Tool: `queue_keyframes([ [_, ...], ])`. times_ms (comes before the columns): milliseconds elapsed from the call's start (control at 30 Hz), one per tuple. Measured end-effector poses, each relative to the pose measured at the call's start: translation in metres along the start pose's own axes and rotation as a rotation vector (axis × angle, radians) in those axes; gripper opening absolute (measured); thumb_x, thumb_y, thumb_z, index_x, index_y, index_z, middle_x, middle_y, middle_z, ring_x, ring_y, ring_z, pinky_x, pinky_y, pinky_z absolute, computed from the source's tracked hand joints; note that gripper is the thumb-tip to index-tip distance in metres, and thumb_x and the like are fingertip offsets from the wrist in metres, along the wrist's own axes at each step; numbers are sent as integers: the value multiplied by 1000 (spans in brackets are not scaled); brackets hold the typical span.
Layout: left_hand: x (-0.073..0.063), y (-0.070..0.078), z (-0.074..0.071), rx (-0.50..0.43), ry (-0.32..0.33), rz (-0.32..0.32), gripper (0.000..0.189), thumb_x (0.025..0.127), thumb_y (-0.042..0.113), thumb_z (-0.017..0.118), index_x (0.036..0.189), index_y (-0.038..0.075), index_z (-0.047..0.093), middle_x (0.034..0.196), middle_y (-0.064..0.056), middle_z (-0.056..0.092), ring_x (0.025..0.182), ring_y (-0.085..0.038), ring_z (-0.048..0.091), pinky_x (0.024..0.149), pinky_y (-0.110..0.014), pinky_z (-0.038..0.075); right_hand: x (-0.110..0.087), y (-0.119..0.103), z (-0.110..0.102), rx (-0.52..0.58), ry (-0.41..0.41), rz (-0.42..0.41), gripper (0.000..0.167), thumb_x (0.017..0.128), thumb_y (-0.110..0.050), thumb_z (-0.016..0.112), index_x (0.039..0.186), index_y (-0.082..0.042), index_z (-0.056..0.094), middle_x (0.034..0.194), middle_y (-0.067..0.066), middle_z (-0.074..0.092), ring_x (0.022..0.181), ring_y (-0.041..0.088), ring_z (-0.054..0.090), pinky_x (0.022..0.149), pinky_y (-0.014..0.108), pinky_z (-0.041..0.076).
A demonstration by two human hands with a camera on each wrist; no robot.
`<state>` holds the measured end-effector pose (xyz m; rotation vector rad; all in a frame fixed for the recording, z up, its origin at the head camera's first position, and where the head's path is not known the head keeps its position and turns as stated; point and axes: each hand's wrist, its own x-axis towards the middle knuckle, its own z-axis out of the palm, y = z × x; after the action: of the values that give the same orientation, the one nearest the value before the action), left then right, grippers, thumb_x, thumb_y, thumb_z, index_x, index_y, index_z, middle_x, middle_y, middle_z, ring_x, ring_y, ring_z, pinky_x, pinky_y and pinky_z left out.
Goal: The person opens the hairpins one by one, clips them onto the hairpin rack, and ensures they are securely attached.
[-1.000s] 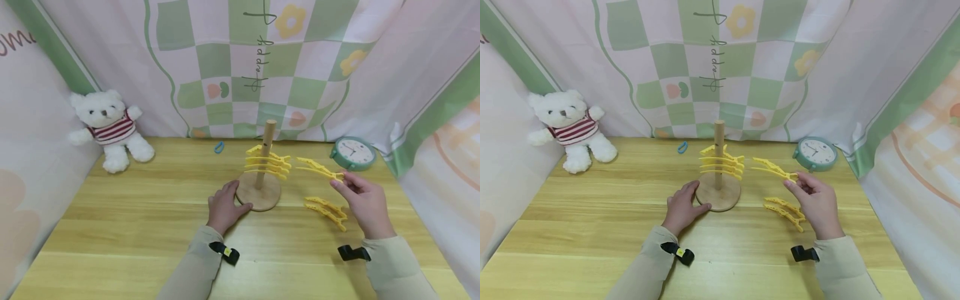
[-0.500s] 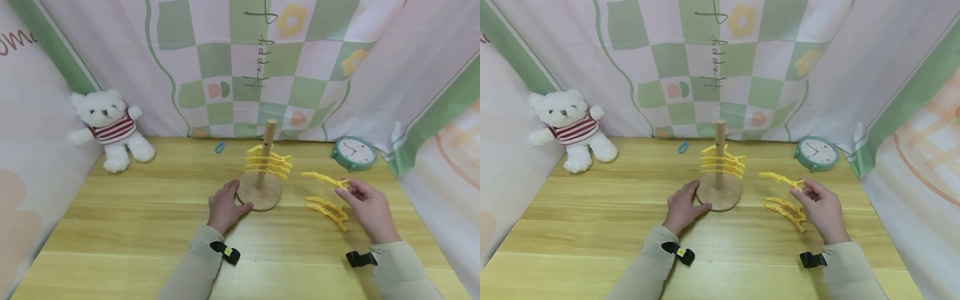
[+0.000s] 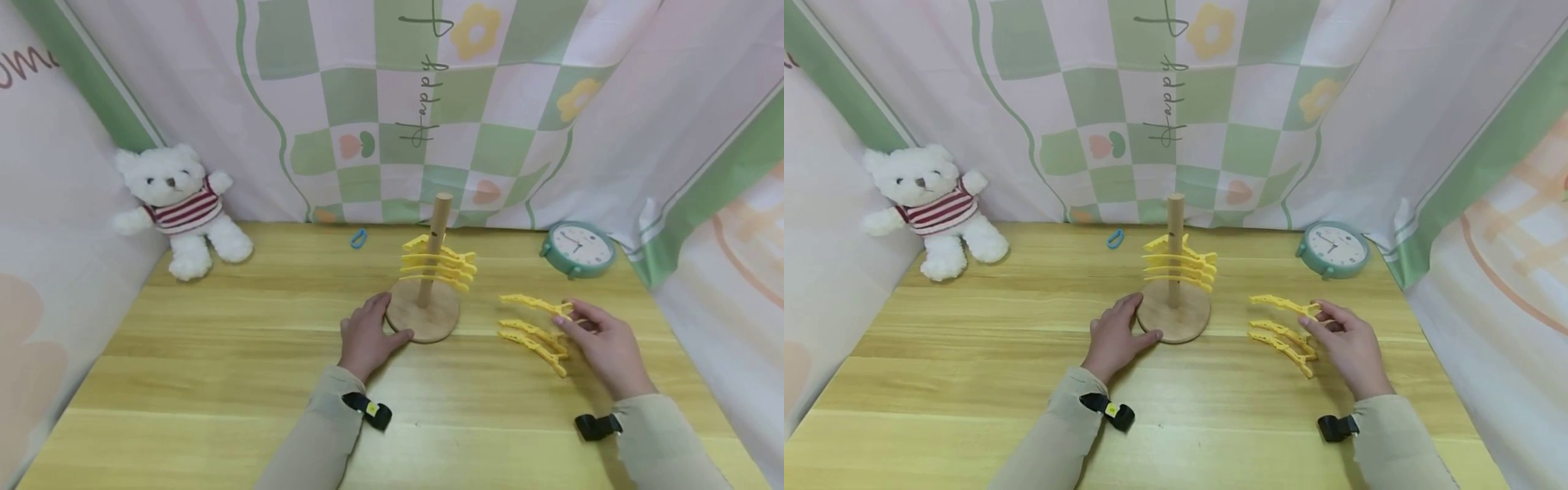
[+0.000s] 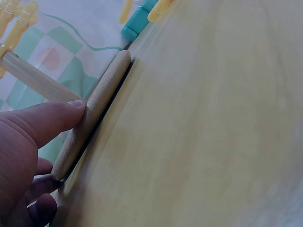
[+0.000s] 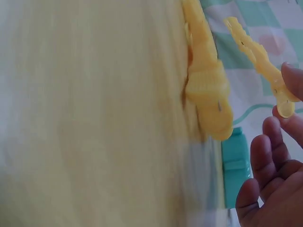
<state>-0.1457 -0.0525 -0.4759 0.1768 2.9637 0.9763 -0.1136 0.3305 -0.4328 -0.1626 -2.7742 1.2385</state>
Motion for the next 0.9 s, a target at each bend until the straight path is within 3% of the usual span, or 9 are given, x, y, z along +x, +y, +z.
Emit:
queue_keyframes([
  [233,0,-1,0,2,-2,-2,85,82,54,77,151,16,46,154,-4,46,126,-32,53,90,-47,34,6,15,-5,-79,-87,16,64,96,-45,66,142,-2,55,120,16,64,87,-11,51,72,14,44],
  [333,0,0,0,-4,-4,-2,85,82,54,78,151,16,46,154,-4,46,125,-32,53,89,-47,34,8,17,-6,-96,-119,27,65,96,-45,66,142,0,54,126,22,62,92,-7,52,73,15,44],
  [400,0,0,-1,-7,-4,-2,85,82,54,78,151,16,46,154,-4,46,125,-32,53,89,-46,34,9,18,-6,-108,-143,32,66,97,-44,65,142,1,53,127,24,61,99,5,56,79,21,47],
  [467,0,0,-1,-9,-4,-2,85,82,54,77,151,15,46,154,-4,46,125,-32,53,89,-46,34,11,18,-7,-121,-176,30,66,97,-45,64,142,2,52,129,27,59,107,22,59,89,34,48],
  [600,0,0,-1,-10,-4,-4,85,82,54,78,151,15,46,154,-4,45,125,-32,53,88,-46,34,16,17,-7,-166,-238,8,68,99,-44,61,142,6,49,130,31,57,118,47,54,95,61,40],
  [900,1,1,-2,-14,-8,-5,85,82,53,78,151,16,46,154,-4,45,124,-32,54,89,-46,34,26,19,-7,-223,-283,-6,67,98,-41,64,139,9,51,120,24,62,109,39,58,86,48,45],
])
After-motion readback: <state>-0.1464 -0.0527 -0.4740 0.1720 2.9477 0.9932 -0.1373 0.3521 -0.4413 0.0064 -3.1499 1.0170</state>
